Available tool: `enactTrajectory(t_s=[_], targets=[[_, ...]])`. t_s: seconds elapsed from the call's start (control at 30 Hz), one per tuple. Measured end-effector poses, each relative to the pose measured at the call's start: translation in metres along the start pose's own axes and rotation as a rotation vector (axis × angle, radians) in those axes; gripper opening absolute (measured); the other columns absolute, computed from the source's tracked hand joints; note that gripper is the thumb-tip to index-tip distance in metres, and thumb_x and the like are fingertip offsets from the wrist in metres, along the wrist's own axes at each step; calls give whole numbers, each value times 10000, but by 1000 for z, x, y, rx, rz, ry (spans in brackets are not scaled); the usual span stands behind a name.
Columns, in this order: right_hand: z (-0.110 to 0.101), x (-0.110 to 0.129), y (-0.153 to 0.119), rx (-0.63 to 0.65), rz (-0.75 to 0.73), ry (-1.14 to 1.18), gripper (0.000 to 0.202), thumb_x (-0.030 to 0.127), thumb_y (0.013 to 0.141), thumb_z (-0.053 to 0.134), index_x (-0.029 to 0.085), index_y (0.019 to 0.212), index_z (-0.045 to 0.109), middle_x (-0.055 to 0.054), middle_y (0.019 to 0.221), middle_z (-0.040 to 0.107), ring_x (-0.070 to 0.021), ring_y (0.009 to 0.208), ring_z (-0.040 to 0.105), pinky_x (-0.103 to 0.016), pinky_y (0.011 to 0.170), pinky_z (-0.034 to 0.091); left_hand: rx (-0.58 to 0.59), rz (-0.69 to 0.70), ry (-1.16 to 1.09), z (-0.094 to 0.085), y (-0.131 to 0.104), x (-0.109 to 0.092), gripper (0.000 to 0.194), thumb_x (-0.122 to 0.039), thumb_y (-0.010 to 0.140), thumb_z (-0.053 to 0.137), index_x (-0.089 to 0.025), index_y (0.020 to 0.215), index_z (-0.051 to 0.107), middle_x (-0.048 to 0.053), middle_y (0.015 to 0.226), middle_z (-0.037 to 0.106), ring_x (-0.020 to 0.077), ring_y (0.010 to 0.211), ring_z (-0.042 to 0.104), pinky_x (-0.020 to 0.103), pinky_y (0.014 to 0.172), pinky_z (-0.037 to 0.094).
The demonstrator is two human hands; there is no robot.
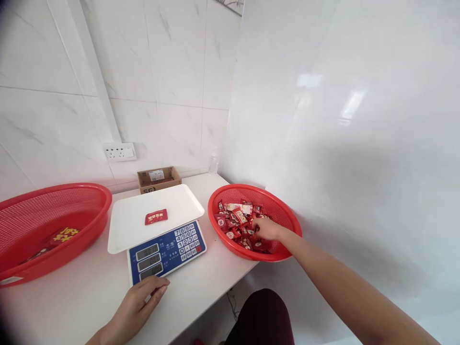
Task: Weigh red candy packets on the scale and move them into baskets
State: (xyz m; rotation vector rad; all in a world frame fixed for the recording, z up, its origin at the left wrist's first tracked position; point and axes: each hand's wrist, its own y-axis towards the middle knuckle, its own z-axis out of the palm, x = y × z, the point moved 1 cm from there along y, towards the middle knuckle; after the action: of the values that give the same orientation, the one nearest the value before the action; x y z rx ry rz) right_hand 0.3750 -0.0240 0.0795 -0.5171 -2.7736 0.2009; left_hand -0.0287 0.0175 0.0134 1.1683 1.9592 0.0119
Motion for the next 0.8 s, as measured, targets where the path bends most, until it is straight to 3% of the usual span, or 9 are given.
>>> enactTrajectory(t_s=[0.23,0.37,0.47,0.63,0.8], targets=[[-16,-8,5,71,-43,65,238,302,676,583,214,892,632,-8,823,659,-169,706,601,-239,605,432,19,-24,-8,-1,1,-1,173,-281,911,416,-227,926,579,18,838,636,141,755,609,196,668,485],[-7,-1,6,184,-52,-8,456,334,608,663,207,1043,614,-65,1006,644,-236,883,592,-274,706,440,45,-35,-4,0,1,0,172,-280,913,415,-236,953,577,14,848,636,140,760,606,198,668,483],[7,12,7,241,-31,-123,613,426,641,644,179,1187,515,-120,1131,589,-267,961,568,-294,742,433,50,-39,9,0,1,1,170,-284,912,421,-238,961,577,14,866,638,141,774,608,198,683,485],[19,30,9,219,27,-181,503,485,760,506,134,1119,521,-158,1010,627,-279,865,599,-323,693,430,62,-59,20,-1,2,2,174,-295,911,417,-238,953,577,15,879,642,141,787,613,196,696,492],[22,33,12,195,36,-193,376,378,795,491,137,1083,516,-156,972,630,-266,831,600,-312,657,418,62,-59,29,-2,2,-1,184,-299,908,415,-240,939,586,14,881,647,142,788,619,193,694,498]])
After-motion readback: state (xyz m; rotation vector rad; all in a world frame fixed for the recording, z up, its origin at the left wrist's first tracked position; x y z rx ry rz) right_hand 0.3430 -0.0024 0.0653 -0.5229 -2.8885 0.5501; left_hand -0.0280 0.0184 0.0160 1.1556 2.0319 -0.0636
